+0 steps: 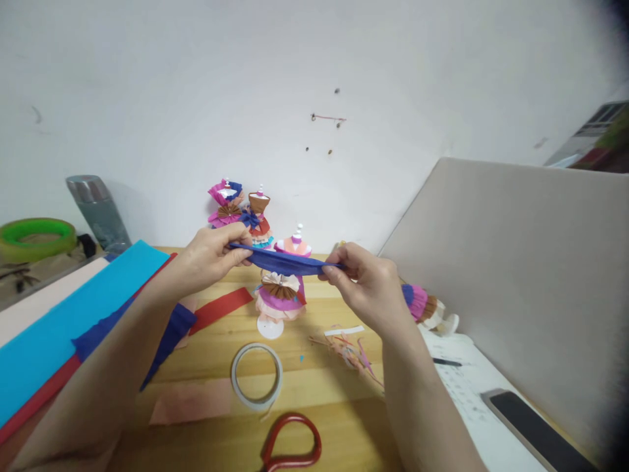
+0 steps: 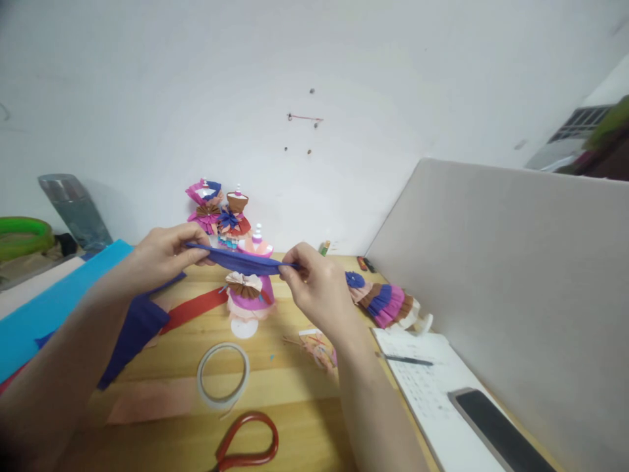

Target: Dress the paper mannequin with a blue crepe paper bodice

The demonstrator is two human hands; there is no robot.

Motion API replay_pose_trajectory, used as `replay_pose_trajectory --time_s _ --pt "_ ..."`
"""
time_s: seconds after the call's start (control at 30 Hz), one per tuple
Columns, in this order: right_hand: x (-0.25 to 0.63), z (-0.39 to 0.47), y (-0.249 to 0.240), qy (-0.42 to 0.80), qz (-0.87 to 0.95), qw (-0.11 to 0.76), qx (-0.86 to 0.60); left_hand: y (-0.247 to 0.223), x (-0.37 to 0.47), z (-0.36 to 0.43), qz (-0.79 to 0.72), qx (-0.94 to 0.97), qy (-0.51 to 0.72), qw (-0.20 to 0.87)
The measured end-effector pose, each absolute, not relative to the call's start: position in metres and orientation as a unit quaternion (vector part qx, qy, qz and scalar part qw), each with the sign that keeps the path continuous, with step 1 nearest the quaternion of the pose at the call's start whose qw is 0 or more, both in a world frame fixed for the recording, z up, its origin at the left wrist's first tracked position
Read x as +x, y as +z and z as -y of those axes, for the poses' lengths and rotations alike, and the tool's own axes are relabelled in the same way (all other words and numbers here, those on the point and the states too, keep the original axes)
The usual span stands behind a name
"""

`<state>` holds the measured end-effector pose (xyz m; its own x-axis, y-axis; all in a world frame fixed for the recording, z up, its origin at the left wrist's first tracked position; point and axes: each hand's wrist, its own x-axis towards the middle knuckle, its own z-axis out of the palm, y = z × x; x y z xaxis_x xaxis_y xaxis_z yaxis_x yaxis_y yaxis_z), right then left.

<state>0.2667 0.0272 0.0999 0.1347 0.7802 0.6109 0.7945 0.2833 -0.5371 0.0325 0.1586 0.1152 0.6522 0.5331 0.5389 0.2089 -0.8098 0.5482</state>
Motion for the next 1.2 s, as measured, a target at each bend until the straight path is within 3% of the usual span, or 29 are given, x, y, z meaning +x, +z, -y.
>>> replay_pose_trajectory --time_s 0.4,0.57,0.83,1.2 --pt "0.283 -0.029 0.103 0.049 0.65 0.408 -0.639 0.093 0.054 -0.172 -0.201 0.857 0.331 0.339" --pt "0.284 -0.036 0.1 0.07 0.643 0.447 -0.618 0.094 0.055 -0.172 -0.203 0.837 0.345 0.373" --pt "0.285 -0.042 0.097 0.108 0.635 0.491 -0.587 0.101 0.055 -0.169 -0.21 0.833 0.39 0.332" --pt "0.279 -0.072 0.075 0.158 0.541 0.611 -0.555 0.095 0.065 -0.177 -0.229 0.79 0.357 0.443"
